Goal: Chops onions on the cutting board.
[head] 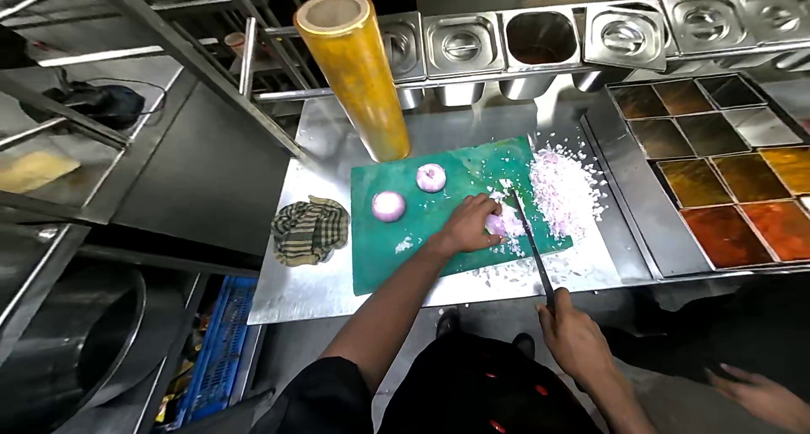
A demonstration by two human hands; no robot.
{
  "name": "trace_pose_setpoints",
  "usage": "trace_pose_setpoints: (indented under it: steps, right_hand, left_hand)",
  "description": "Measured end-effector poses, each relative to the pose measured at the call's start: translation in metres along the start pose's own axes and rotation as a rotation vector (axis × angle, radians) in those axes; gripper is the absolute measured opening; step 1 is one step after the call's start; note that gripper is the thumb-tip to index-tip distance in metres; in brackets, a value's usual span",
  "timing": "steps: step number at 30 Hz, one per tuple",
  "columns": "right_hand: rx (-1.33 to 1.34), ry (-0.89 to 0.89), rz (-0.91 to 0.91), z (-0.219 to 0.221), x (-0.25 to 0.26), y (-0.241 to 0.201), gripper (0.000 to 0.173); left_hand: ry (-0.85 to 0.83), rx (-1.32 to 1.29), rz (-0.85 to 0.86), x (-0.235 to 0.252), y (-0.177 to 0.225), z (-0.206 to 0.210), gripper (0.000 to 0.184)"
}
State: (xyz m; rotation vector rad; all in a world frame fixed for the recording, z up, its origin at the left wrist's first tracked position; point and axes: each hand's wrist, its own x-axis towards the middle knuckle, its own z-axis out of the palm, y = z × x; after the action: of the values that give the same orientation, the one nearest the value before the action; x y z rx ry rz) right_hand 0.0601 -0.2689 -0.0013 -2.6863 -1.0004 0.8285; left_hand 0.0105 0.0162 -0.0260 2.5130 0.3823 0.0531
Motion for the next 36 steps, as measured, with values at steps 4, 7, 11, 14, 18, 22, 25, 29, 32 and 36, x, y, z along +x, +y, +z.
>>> trace_pose_setpoints:
  steps: [4,7,11,14,18,22,25,29,32,36]
  right_hand:
    - [0.016,-0.03,-0.013,0.002,-0.001,0.003,0.039]
    - [0.0,-0.079,-0.015,0.004,-0.003,-0.001,0.042]
    - [-0.001,-0.091,-0.023,0.003,-0.004,-0.008,0.042]
    - [-0.019,-0.116,-0.025,0.006,-0.002,-0.011,0.044]
    - [-0.017,-0.154,-0.041,0.013,-0.004,-0.015,0.044]
    - [-0.016,-0.154,-0.059,0.017,-0.006,-0.018,0.045]
    - [-0.023,-0.163,-0.063,0.02,-0.007,-0.018,0.046]
    - [-0.04,-0.149,-0.069,0.028,-0.011,-0.012,0.045]
    - [-0.058,-0.138,-0.08,0.031,-0.01,-0.008,0.045]
    - [-0.097,-0.031,-0.105,0.026,-0.014,-0.011,0.046]
  left_hand:
    - [0.185,-0.041,0.053,-0.021,-0.015,0.011,0.036]
    - [0.244,0.008,0.016,-0.031,-0.014,0.014,0.037]
    - [0.357,0.047,-0.21,-0.037,0.002,0.017,0.055]
    - [0.345,-0.067,-0.262,-0.04,0.007,0.02,0.067]
    - [0.234,-0.355,-0.178,-0.047,-0.001,0.006,0.047]
    - [0.186,-0.468,-0.003,-0.052,-0.02,-0.002,0.027]
    - [0.27,-0.479,0.064,-0.048,-0.028,0.006,0.021]
    - [0.352,-0.351,0.228,-0.041,-0.039,0.012,0.015]
    - [0.378,-0.238,0.331,-0.039,-0.044,0.01,0.011]
    - [0.396,-0.18,0.372,-0.041,-0.047,0.015,0.011]
